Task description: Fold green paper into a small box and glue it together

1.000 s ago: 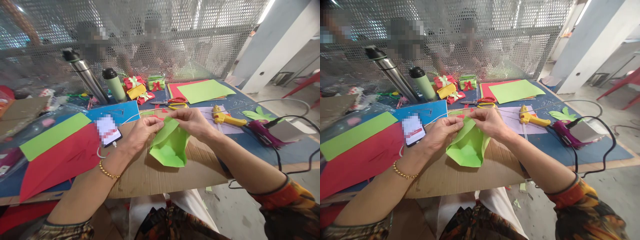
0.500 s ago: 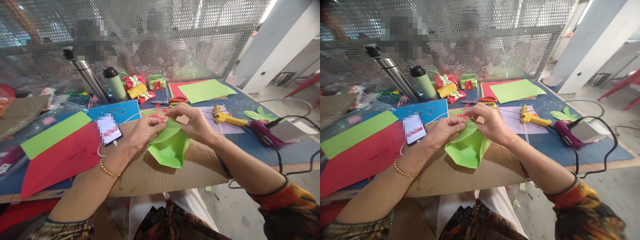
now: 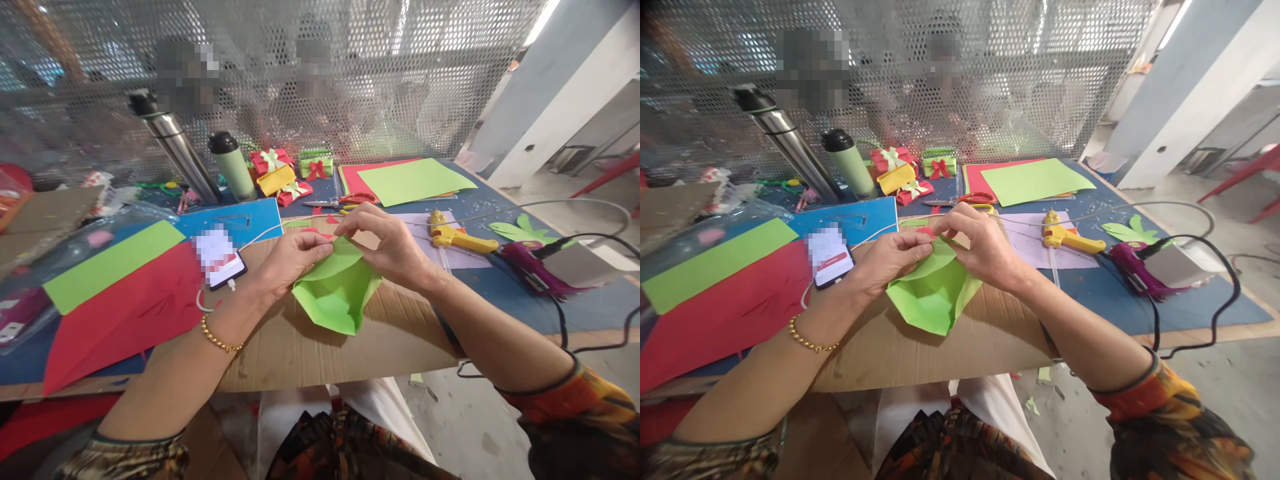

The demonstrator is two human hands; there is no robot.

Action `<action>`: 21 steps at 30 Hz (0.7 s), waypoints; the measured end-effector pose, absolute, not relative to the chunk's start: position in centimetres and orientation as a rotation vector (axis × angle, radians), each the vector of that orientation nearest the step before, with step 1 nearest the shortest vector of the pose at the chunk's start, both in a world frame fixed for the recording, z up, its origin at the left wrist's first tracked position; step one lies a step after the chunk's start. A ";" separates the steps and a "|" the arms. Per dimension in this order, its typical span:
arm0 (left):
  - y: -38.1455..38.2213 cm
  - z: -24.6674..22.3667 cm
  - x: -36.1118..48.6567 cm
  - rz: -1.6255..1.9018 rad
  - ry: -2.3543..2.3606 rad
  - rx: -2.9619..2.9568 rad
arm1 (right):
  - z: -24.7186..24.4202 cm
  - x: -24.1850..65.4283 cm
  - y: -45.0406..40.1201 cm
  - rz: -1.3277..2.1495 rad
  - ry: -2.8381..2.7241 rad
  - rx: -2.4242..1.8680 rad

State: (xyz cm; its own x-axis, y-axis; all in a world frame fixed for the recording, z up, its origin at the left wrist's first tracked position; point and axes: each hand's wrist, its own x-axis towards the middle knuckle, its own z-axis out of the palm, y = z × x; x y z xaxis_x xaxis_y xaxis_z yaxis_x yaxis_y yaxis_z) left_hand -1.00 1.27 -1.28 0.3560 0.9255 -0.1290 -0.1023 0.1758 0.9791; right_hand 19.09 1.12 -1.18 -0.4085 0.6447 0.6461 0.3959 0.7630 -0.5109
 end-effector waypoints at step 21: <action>1.2 -1.5 -1.0 0.910 0.932 1.200 | -1.8 19.0 1.4 0.303 -2.042 -0.773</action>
